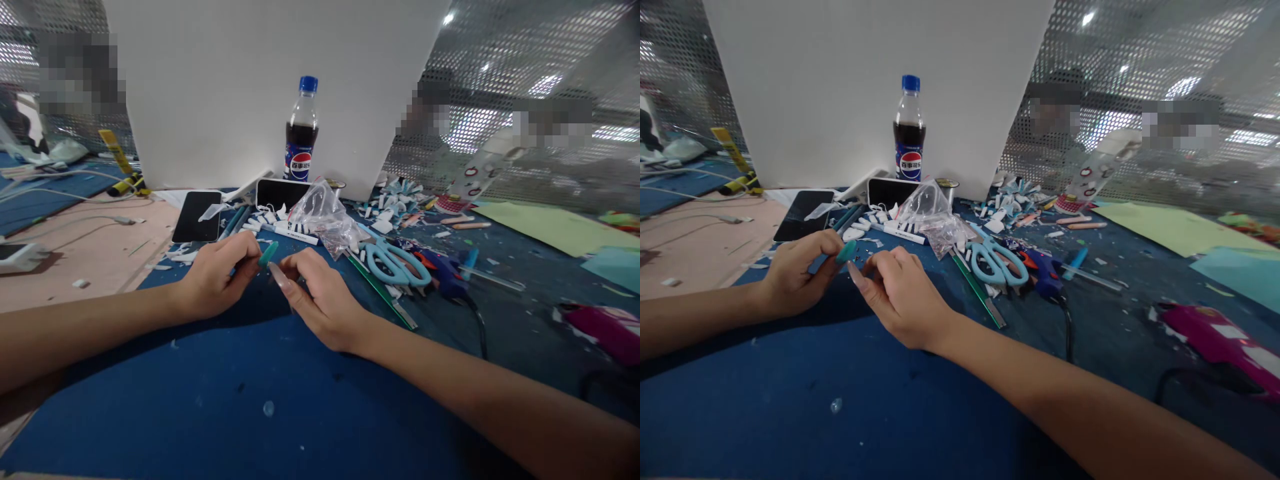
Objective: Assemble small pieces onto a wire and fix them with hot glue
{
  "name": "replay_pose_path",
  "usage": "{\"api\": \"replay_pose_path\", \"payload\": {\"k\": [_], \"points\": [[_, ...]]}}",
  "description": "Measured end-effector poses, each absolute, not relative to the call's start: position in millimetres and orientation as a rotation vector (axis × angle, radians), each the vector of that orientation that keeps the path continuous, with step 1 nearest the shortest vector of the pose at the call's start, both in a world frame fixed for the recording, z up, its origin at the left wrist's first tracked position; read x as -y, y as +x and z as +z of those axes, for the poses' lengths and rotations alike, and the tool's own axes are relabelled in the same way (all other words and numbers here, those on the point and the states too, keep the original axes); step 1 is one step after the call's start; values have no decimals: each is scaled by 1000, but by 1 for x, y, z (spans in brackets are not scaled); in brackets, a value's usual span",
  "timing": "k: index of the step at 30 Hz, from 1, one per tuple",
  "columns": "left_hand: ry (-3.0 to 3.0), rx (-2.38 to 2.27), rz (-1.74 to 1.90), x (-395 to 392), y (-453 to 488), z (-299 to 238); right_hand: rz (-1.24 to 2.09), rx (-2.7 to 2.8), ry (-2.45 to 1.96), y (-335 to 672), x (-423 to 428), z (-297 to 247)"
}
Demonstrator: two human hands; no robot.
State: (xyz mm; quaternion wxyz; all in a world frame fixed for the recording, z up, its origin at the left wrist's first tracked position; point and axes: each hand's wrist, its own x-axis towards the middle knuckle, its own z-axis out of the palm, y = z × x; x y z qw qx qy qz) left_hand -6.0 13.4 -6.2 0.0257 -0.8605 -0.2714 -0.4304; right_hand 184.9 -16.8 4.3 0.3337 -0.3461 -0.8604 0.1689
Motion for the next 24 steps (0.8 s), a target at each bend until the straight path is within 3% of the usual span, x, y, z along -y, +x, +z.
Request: {"api": "replay_pose_path", "payload": {"k": [9, 24], "points": [[-2638, 991, -1246, -16, -8, -9, 959, 1807, -742, 189, 7, -2], [-2717, 981, -1105, -14, -6, -8, 1242, 1866, -706, 188, 5, 4]]}}
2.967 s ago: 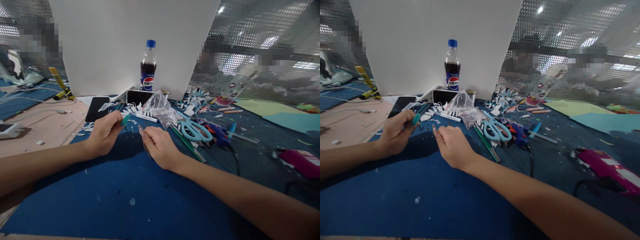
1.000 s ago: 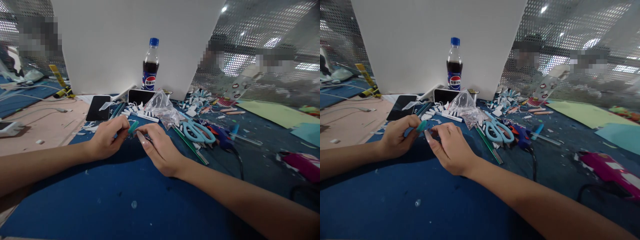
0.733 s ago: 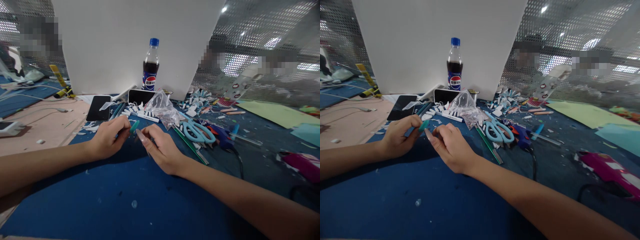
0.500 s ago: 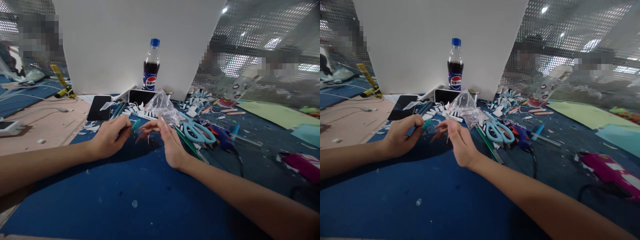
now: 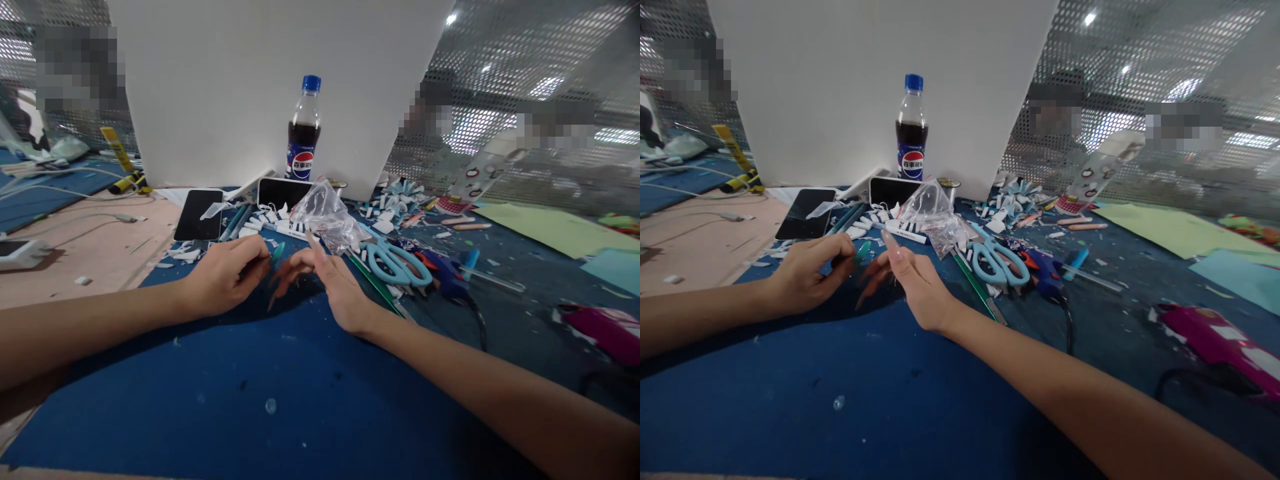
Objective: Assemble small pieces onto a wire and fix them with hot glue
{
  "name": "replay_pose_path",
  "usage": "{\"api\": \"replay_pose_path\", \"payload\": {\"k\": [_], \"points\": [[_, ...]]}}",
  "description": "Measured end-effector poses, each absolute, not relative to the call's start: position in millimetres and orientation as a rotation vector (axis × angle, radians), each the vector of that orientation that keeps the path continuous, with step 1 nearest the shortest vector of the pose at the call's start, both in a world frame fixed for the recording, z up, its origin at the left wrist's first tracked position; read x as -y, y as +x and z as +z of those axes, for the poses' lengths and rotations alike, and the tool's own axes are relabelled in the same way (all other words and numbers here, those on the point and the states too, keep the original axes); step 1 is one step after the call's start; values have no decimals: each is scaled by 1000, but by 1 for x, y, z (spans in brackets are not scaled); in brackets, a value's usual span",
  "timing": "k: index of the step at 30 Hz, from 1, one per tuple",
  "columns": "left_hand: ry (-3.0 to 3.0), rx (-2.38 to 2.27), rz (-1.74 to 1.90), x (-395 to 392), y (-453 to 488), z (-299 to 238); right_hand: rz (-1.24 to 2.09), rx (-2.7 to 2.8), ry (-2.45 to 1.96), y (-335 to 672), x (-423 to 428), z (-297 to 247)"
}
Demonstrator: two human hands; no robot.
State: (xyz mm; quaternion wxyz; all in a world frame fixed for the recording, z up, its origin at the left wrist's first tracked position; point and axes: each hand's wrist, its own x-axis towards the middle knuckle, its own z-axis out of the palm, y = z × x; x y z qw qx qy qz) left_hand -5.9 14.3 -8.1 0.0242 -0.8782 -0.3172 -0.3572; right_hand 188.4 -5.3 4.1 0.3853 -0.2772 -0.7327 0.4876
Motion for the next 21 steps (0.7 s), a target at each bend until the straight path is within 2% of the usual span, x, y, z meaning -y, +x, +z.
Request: {"api": "replay_pose_path", "payload": {"k": [5, 9, 15, 21], "points": [[-2678, 1008, -1115, -13, -6, -7, 1183, 1936, -847, 187, 2, -1], [-2628, 1050, -1143, -13, -5, -5, 1241, 1890, -824, 186, 2, -1], [-2601, 1131, -1171, -11, -4, -3, 1148, 1724, -865, 185, -1, 0], [-2645, 1375, -844, -13, -2, -2, 986, 1431, -950, 190, -16, -10]]}}
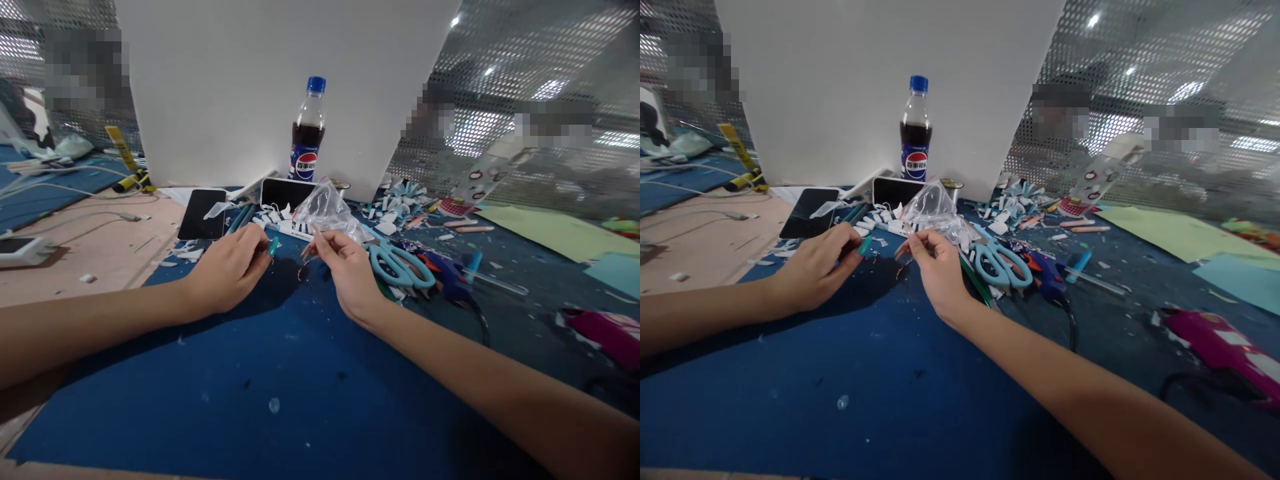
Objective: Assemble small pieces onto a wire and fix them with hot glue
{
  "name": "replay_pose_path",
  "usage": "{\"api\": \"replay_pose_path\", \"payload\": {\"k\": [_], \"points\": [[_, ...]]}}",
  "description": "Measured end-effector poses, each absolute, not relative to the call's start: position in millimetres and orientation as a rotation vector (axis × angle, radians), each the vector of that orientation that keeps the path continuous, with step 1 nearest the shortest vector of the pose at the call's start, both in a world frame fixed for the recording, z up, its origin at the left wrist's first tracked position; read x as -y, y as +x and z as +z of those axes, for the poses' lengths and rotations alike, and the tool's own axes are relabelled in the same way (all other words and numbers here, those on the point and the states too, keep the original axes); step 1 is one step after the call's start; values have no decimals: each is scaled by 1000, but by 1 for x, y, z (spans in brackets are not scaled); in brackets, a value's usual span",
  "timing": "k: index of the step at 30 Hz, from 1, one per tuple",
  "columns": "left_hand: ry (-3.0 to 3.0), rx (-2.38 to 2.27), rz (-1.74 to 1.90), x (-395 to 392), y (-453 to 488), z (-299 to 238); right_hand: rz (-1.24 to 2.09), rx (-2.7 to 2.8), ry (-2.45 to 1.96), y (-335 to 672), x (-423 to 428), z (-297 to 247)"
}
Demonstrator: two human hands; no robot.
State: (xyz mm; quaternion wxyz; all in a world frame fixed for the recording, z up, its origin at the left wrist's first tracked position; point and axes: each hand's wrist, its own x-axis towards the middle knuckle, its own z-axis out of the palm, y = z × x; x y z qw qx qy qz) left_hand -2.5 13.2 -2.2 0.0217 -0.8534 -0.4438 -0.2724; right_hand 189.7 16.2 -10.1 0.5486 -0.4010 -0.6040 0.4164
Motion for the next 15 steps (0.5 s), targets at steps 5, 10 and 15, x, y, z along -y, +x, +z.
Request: {"api": "replay_pose_path", "payload": {"k": [5, 10, 15], "points": [[-2670, 1390, -593, -16, -1, -1, 995, 1250, -1010, 191, -24, -17], [-2690, 1371, -491, -15, -1, -1, 1022, 1167, -1046, 192, -25, -18], [-2708, 1381, -796, -15, -4, 0, 1039, 1162, -1071, 192, -24, -16]]}}
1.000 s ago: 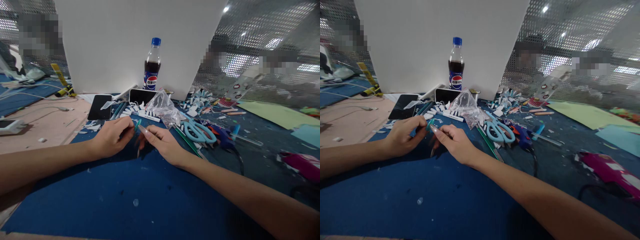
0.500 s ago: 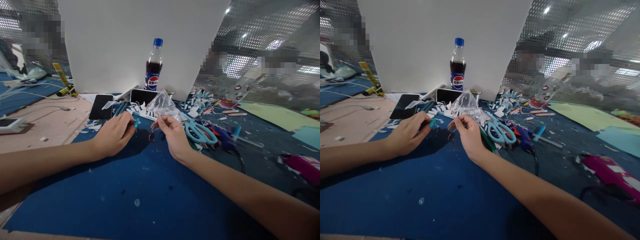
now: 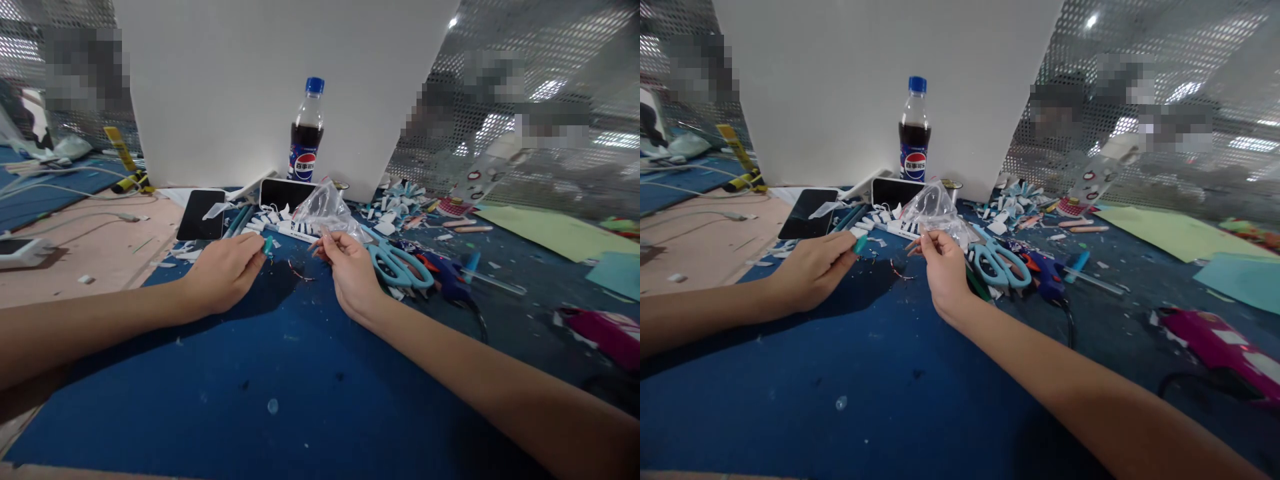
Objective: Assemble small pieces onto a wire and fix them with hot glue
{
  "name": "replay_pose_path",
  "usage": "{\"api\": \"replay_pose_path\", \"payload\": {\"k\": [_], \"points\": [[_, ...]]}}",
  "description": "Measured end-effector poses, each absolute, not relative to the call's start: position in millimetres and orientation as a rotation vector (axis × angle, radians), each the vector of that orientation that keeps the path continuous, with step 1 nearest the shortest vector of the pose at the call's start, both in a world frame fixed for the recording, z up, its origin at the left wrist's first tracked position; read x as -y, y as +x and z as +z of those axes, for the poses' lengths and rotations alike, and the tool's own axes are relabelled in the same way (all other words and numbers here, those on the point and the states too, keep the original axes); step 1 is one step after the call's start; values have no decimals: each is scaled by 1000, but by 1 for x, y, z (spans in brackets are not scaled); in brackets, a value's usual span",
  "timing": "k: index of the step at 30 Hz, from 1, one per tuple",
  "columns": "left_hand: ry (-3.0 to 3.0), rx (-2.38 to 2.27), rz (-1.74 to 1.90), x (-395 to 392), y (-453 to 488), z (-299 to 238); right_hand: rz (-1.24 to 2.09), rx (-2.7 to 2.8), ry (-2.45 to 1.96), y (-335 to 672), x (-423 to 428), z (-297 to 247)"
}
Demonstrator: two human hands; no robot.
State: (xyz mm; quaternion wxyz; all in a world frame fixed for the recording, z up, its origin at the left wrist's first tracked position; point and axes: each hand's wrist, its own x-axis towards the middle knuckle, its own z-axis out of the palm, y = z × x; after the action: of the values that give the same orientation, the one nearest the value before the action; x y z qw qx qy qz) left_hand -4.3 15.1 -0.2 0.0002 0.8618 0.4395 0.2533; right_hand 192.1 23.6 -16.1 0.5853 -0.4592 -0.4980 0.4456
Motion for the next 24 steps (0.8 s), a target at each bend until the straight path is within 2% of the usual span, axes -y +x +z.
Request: {"api": "replay_pose_path", "payload": {"k": [6, 13, 17, 21, 24], "points": [[2041, -1281, 1244, -20, -8, 1, 1056, 1117, -1065, 192, -24, -17], [1898, -1323, 1261, -26, -7, 0, 1031, 1134, -1062, 194, -26, -22], [2369, -1497, 1016, -26, -10, 0, 1019, 1132, -1046, 193, -25, -20], [3002, -1518, 567, -18, -8, 1, 1011, 1140, -1047, 192, -25, -20], [3176, -1521, 265, -9, -4, 2, 996, 1161, -1044, 192, -25, -20]]}}
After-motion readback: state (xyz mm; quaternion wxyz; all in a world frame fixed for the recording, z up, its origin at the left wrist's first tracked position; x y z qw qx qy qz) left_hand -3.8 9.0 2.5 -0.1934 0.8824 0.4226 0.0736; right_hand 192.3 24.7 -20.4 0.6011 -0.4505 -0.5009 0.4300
